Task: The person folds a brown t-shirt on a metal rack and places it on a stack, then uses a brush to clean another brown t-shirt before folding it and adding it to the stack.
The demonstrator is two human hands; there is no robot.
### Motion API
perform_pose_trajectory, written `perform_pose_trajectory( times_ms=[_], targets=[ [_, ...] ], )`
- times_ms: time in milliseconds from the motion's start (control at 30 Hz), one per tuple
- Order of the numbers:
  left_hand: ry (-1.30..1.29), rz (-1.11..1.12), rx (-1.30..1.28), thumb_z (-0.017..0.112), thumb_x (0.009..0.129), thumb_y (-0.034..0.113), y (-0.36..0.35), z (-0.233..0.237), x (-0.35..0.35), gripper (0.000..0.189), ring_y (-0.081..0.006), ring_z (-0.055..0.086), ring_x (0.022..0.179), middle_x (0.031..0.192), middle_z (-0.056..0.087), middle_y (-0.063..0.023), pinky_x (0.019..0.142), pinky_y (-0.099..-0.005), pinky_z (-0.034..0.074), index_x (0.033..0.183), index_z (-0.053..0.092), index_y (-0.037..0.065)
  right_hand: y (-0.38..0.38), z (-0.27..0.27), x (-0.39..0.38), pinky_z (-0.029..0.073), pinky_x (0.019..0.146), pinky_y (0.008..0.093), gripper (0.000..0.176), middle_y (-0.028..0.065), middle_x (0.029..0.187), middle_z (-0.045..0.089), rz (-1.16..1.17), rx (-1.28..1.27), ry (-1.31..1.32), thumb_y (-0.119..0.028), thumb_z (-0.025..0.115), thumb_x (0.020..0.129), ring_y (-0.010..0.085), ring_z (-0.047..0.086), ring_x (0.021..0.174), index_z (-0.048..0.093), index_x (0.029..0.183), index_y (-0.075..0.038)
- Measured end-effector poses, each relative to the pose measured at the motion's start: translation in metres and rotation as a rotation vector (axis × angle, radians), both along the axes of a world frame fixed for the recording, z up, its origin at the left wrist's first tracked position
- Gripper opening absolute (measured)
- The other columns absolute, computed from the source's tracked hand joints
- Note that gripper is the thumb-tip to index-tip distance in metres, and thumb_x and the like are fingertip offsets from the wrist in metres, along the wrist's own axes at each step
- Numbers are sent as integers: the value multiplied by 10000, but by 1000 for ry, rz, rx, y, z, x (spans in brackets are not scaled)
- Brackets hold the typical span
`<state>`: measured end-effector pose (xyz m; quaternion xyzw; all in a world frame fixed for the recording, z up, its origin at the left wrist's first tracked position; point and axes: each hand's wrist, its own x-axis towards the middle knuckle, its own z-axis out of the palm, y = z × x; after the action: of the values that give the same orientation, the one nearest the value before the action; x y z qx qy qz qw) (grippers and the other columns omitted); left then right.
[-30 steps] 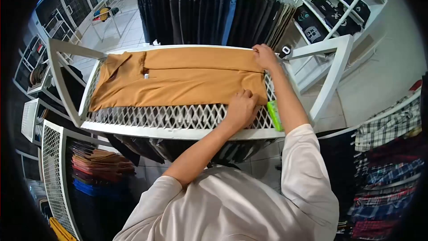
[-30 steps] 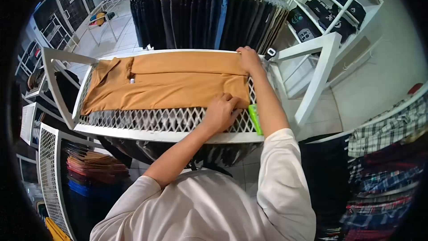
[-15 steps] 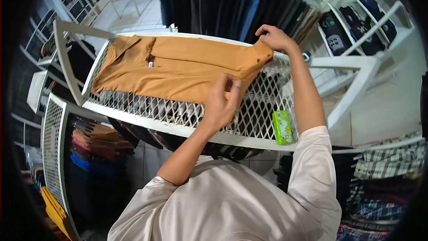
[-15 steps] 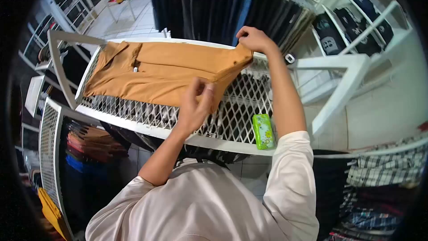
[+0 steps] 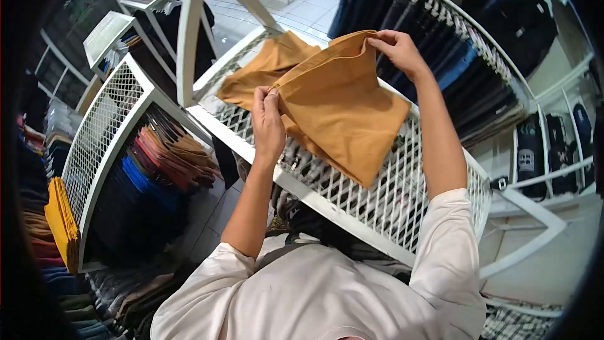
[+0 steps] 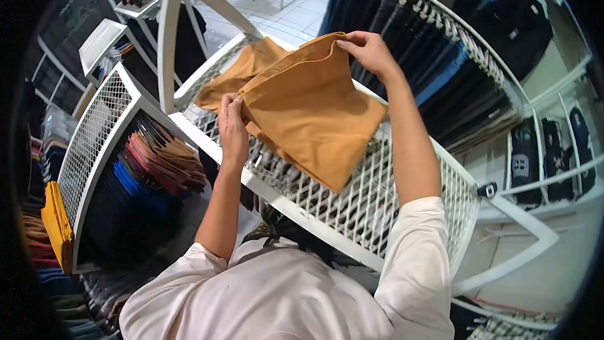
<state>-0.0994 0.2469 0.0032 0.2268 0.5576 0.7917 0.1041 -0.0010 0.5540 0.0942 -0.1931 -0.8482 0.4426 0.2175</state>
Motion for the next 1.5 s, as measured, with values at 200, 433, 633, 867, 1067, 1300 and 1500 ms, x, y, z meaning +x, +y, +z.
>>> perform_pose_trajectory(
  times_ms=[200,433,633,867,1067,1300,1500],
  targets=[
    [87,203,-319,468,1059,217,-37,12,-74,282,-178,513,726,781,513,-73,687,-359,434,916,522,-20,-16,-49,-148,521,850,458,372,230,993,717,-101,231,-8,-417,561,1018,414,684,1001,632,1174,-87],
    [704,599,-939,559,970,200,-58,-22,-123,232,-371,541,992,994,615,-185,901,-488,406,1000,644,-14,-59,-84,-218,496,895,524,388,259,1030,701,-133,387,-195,-428,518,1019,459,649,1028,597,1180,-83],
    [682,543,-997,635,952,293,-64,-15,-125,325,-350,546,1015,1061,640,-195,912,-461,416,1046,685,-14,-62,-124,-219,447,954,486,431,174,1153,658,-301,628,-148,-470,613,964,369,589,1138,671,1139,-81],
    [782,492,-952,775,861,359,-67,-20,-128,374,-311,541,1053,1087,649,-137,943,-443,394,1040,714,36,-68,-106,-206,438,959,505,383,151,1151,682,-183,627,-137,-421,740,894,363,603,1120,691,1072,-86],
    [710,379,-862,743,870,247,-62,-2,-131,268,-350,605,989,962,679,-161,942,-472,416,977,653,18,-69,-67,-182,502,698,397,325,160,806,667,-65,269,148,-289,750,915,311,657,752,582,1003,-26],
    [707,63,-242,751,849,74,-21,104,-150,159,-150,719,749,789,727,-103,690,-304,542,923,643,-16,-30,46,-73,525,710,247,278,19,885,698,-47,172,501,-139,797,901,86,661,795,605,1082,-50],
    [1113,69,4,734,840,21,-6,224,-95,186,-128,710,889,931,752,-79,821,-279,547,1017,676,9,-59,151,62,563,858,254,395,90,1090,747,-183,468,706,-51,756,911,121,697,990,593,1271,-28]
  ],
)
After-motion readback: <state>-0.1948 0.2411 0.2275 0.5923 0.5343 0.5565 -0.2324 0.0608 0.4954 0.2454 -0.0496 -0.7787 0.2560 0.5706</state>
